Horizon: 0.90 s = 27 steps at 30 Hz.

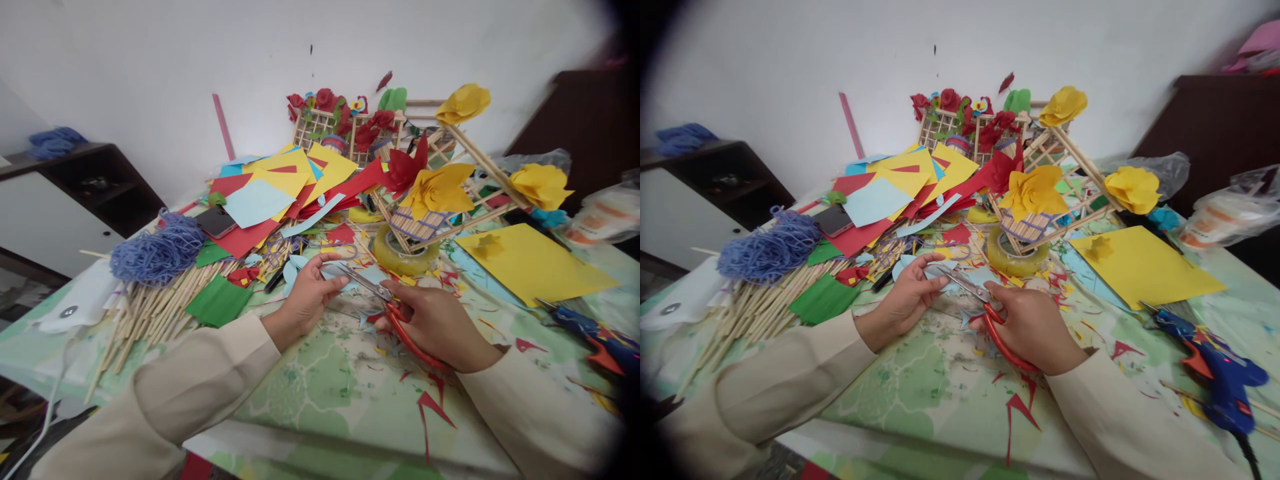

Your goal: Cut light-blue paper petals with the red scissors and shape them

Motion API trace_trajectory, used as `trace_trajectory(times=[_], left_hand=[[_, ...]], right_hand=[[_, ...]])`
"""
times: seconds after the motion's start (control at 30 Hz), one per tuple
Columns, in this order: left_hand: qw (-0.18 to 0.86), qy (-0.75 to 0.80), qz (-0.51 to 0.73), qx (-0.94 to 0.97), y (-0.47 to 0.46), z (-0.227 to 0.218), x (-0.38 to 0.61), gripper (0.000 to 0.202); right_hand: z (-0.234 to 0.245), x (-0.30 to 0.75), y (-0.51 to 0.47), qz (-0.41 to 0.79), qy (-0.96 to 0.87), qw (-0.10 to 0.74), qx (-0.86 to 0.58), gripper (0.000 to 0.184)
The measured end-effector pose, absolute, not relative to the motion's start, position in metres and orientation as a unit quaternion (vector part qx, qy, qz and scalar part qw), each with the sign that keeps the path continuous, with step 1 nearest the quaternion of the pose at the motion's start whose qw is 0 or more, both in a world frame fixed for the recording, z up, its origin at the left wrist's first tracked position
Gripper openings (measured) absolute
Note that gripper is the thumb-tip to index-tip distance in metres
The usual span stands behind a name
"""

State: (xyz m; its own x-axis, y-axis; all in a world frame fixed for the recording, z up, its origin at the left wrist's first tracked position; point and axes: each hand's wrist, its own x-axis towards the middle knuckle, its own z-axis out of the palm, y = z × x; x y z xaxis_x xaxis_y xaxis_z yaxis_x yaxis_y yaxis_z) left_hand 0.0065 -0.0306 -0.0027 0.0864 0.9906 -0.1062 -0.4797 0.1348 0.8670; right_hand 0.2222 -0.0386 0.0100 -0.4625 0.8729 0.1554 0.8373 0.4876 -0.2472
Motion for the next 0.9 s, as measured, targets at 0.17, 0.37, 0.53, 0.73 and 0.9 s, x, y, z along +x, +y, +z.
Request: trace_trajectory(times=[0.17,0.37,0.53,0.73,0.9], left_hand=[[0.652,0.372,0.562,0.347,-0.0302,-0.0028,0.0059,0.049],[0.653,0.365,0.565,0.349,-0.0288,-0.0050,0.0052,0.050],[0.651,0.366,0.566,0.348,-0.0295,-0.0031,0.0049,0.053],[0.620,0.377,0.586,0.361,-0.0298,-0.0002,0.0038,0.052],[0.605,0.393,0.587,0.366,-0.0275,-0.0018,0.0033,0.050]], right_hand=[[0.0119,0.2217,-0.0396,0.074,-0.849,0.120,-0.509,0.059],[0.0126,0.2220,-0.0403,0.076,-0.850,0.123,-0.507,0.058],[0.0119,0.2227,-0.0401,0.076,-0.852,0.134,-0.501,0.055],[0.0114,0.2231,-0.0398,0.061,-0.849,0.136,-0.507,0.057],[0.0106,0.2232,-0.0395,0.066,-0.846,0.132,-0.512,0.057]])
